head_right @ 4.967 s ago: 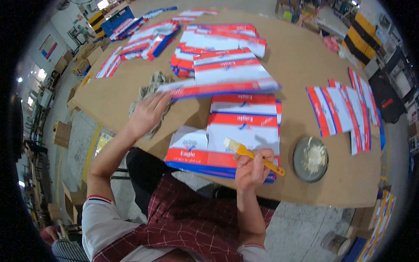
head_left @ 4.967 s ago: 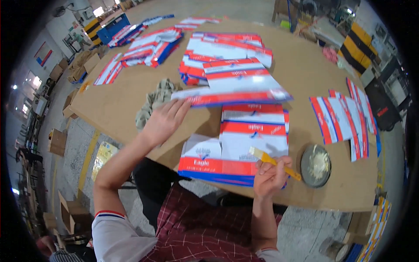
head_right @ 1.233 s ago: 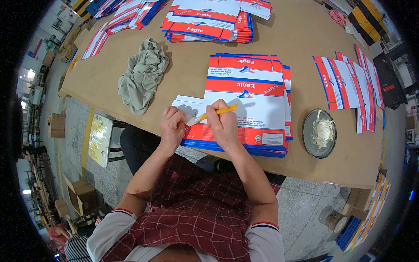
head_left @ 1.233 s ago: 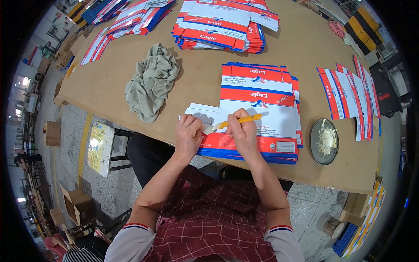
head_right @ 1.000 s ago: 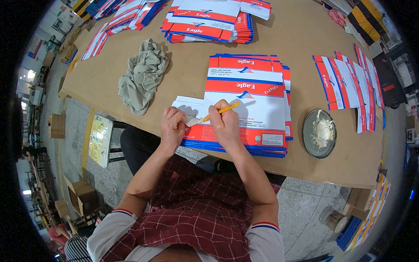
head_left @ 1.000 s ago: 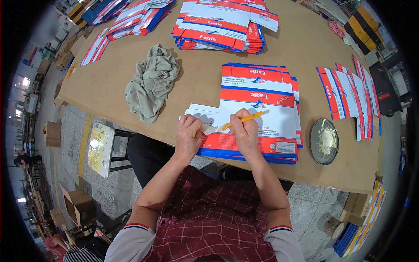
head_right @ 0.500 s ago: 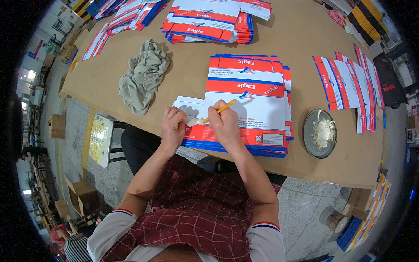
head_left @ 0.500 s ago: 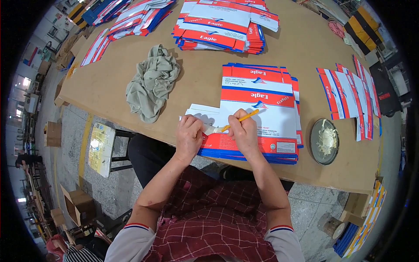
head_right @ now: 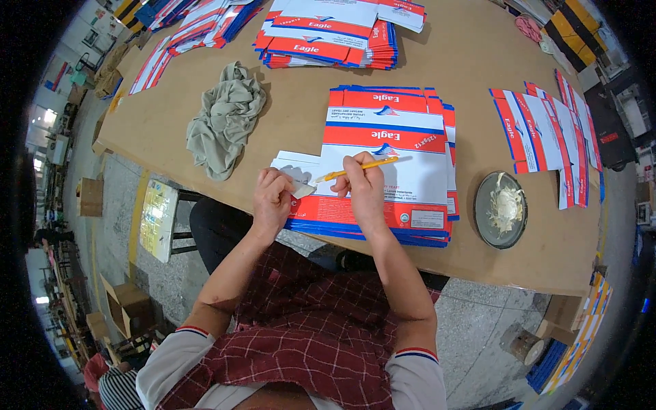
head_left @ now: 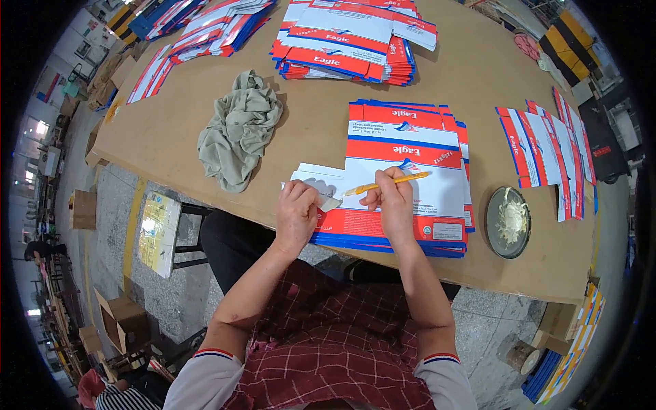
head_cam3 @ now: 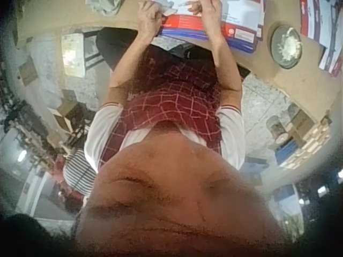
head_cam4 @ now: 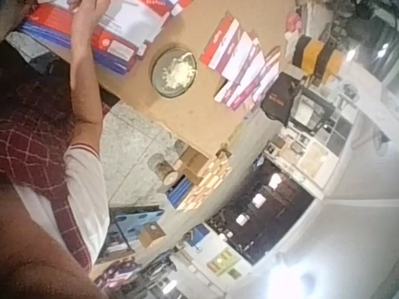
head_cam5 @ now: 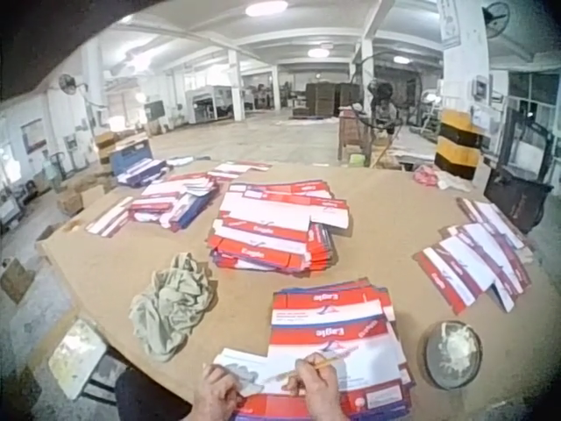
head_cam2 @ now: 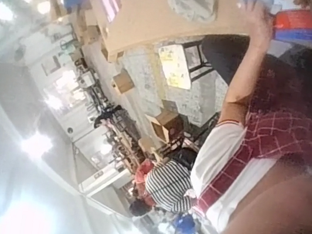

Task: Applying glue using a brush to the flaps of cardboard mailing folders.

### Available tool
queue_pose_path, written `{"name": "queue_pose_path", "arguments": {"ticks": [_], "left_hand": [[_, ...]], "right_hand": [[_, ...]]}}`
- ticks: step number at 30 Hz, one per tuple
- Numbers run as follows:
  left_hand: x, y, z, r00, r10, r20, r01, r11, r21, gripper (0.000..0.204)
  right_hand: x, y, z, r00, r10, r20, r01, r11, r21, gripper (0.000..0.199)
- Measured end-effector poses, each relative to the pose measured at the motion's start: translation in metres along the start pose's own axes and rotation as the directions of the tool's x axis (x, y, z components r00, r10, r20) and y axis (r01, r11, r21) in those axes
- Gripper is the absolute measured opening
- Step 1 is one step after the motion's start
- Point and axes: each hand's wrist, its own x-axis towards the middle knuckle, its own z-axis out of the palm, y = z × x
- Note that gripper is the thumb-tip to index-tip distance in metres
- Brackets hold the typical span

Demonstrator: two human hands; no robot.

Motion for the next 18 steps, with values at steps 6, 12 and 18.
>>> {"name": "queue_pose_path", "arguments": {"ticks": [6,12,18], "left_hand": [[0.000,0.000,0.000,1.000,0.006,-0.002,-0.006,1.000,-0.005,0.019],[0.001,0.001,0.000,1.000,0.008,-0.014,-0.008,1.000,-0.003,0.019],[0.000,-0.001,-0.001,1.000,0.007,-0.018,-0.007,1.000,-0.003,0.018]], "right_hand": [[-0.006,-0.004,-0.008,0.980,-0.087,0.179,0.138,0.947,-0.291,0.022],[-0.005,0.000,-0.004,0.971,-0.085,0.225,0.163,0.920,-0.355,0.024],[-0.004,0.000,-0.009,0.968,0.001,0.252,0.087,0.938,-0.337,0.020]]}}
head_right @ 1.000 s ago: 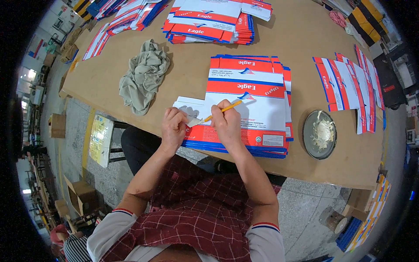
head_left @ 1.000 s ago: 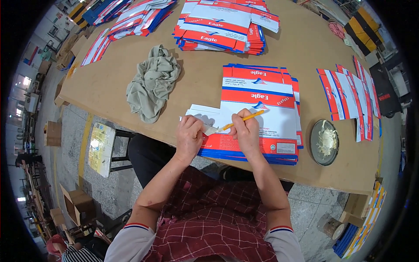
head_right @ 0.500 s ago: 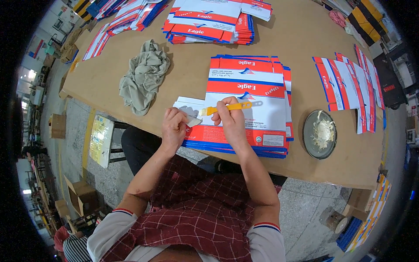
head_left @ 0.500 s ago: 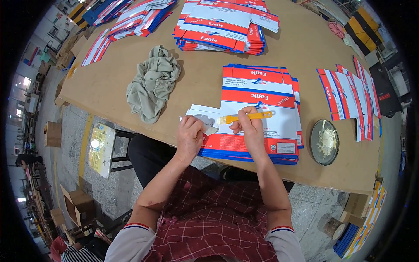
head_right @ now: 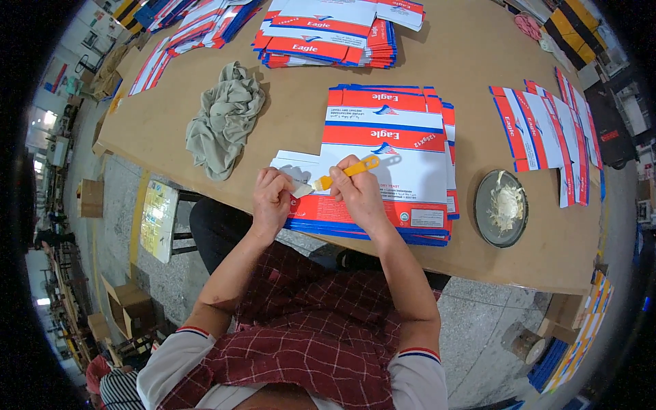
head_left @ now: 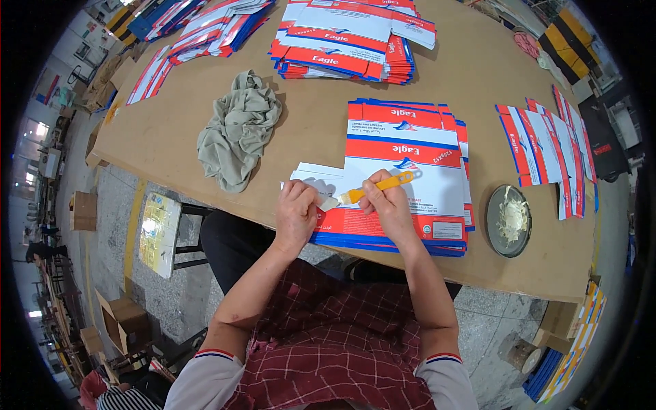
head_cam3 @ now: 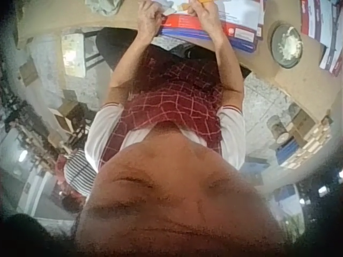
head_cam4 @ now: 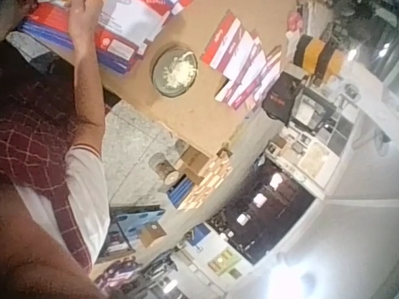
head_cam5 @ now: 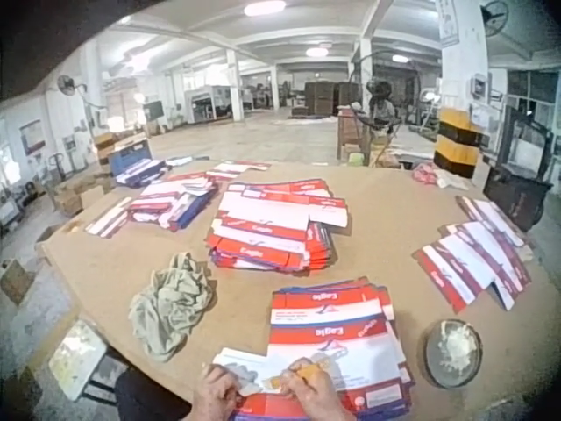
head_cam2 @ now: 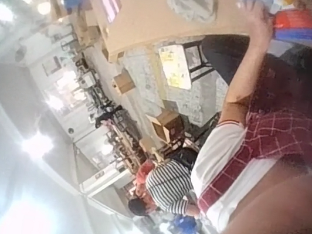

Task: Applying glue using a brush to the flaps of cardboard mailing folders.

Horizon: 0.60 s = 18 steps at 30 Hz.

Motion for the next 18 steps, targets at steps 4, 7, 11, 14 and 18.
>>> {"name": "queue_pose_path", "arguments": {"ticks": [4,7,11,14,18], "left_hand": [[0.0010,0.0014,0.0008,1.000,0.009,-0.005,-0.009,1.000,-0.010,0.018],[0.0004,0.0013,0.0003,1.000,0.007,-0.004,-0.007,1.000,-0.005,0.018],[0.0006,0.0008,0.0007,1.000,0.012,-0.009,-0.012,1.000,-0.015,0.018],[-0.0004,-0.0001,0.0009,1.000,0.000,0.001,0.000,1.000,-0.012,0.018],[-0.0007,-0.0014,0.0015,1.000,0.005,-0.012,-0.005,1.000,-0.010,0.018]], "right_hand": [[-0.0002,0.0015,0.0016,0.996,-0.048,-0.078,0.050,0.998,0.024,0.020],[0.0006,0.0012,0.0057,0.996,-0.084,-0.036,0.084,0.996,-0.008,0.022],[-0.0018,0.0016,-0.0016,0.996,-0.052,-0.067,0.056,0.997,0.054,0.021],[-0.0025,-0.0015,-0.0013,0.991,-0.074,-0.115,0.085,0.992,0.091,0.021],[-0.0036,-0.0063,0.0002,0.993,-0.086,-0.084,0.095,0.990,0.108,0.024]]}}
